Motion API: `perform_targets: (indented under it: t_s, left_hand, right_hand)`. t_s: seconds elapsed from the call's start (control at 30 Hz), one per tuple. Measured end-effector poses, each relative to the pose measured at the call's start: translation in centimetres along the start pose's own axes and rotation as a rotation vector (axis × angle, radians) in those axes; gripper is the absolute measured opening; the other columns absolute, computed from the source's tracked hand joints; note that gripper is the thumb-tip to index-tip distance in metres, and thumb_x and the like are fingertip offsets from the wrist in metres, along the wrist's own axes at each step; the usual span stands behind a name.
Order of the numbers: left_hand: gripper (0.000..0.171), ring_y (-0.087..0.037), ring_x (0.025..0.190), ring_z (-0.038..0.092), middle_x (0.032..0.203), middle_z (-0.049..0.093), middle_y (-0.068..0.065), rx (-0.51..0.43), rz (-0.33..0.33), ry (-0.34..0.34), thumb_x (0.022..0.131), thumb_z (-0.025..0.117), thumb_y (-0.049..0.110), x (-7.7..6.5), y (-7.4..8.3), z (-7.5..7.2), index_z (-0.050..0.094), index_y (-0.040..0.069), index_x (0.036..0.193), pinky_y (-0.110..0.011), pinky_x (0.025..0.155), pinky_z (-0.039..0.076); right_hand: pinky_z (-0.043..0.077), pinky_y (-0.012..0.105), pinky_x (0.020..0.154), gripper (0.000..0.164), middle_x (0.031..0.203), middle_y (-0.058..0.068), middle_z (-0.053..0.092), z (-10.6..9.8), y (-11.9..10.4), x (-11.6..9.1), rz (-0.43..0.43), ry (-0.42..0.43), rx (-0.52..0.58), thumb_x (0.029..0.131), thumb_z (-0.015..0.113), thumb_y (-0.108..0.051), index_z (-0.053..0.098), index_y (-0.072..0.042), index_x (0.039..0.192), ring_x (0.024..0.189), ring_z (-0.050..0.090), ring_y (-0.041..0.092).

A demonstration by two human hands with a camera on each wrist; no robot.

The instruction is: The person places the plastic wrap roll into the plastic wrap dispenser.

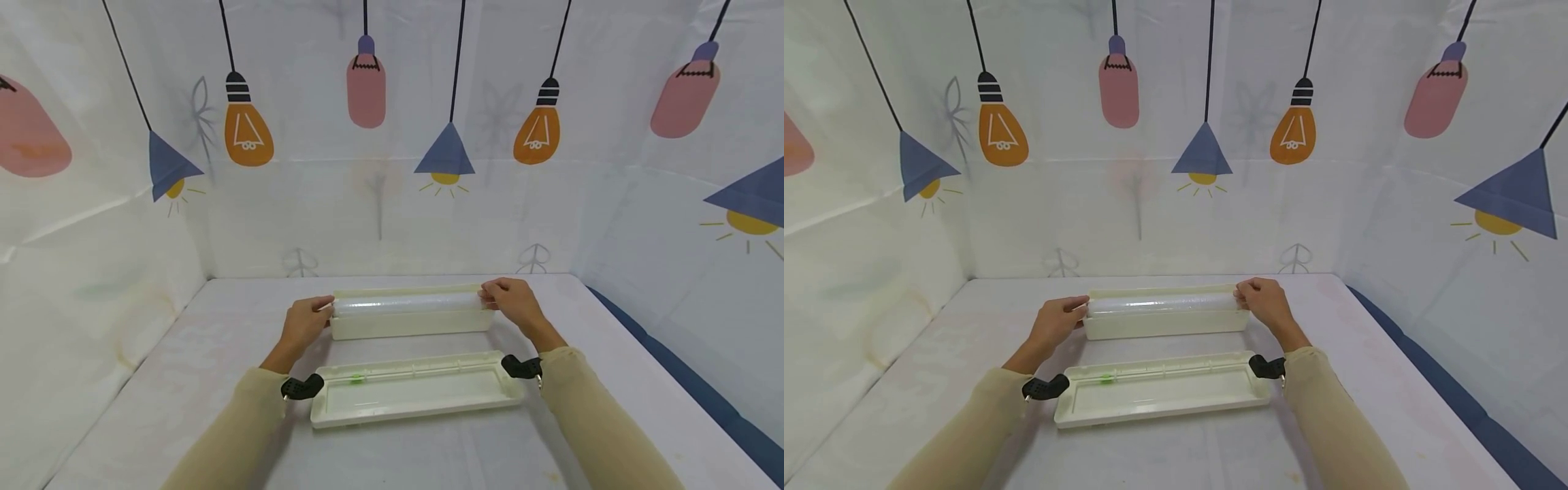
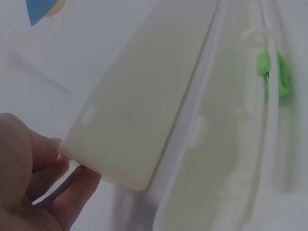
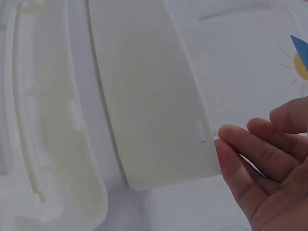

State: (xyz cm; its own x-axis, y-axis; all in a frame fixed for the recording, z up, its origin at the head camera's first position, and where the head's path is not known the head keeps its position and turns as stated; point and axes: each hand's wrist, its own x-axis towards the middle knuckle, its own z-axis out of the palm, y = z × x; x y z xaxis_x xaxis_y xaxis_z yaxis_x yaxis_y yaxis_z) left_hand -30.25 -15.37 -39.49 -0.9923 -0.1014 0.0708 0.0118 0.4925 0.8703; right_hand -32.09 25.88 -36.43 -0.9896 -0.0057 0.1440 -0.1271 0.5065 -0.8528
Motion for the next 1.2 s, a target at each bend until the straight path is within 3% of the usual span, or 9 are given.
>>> perform_targets:
  t_s: [0.3,0.6,0.9,1.2]
  left_hand:
    - [0.039,-0.030,0.103,0.070,0.136,0.059,-0.021,-0.043,0.011,-0.025,0.101,0.060,0.016,0.0,-0.4,-0.2,0.061,0.004,0.138,-0.038,0.086,0.057]
    - [0.038,-0.031,0.115,0.063,0.139,0.057,-0.018,-0.147,-0.039,-0.067,0.101,0.059,0.015,-0.4,-0.3,-0.7,0.060,0.001,0.136,-0.033,0.086,0.057]
    - [0.035,-0.032,0.115,0.063,0.133,0.061,-0.019,-0.088,-0.016,-0.056,0.102,0.059,0.020,-2.1,-0.4,-1.6,0.063,0.002,0.132,-0.040,0.091,0.055]
    - [0.033,-0.027,0.108,0.065,0.123,0.067,-0.016,-0.117,-0.021,-0.061,0.102,0.060,0.021,-3.7,-0.9,-1.8,0.066,0.000,0.126,-0.035,0.088,0.057]
  right_hand:
    - [0.057,0.029,0.084,0.039,0.114,0.023,0.069,0.1,0.5,-0.1,-0.021,-0.010,0.064,0.107,0.051,-0.023,0.063,0.010,0.124,0.105,0.067,0.030]
    - [0.057,0.033,0.087,0.044,0.116,0.025,0.068,-0.7,0.7,-1.6,-0.049,-0.029,0.154,0.106,0.053,-0.024,0.057,0.013,0.130,0.105,0.068,0.032]
    - [0.058,0.032,0.084,0.045,0.119,0.024,0.067,-1.6,1.6,-3.8,-0.014,-0.013,0.178,0.107,0.052,-0.025,0.055,0.011,0.133,0.103,0.070,0.024]
    - [0.058,0.032,0.084,0.043,0.118,0.024,0.068,-1.9,2.4,-5.4,0.013,-0.035,0.194,0.106,0.053,-0.023,0.056,0.010,0.132,0.103,0.070,0.026]
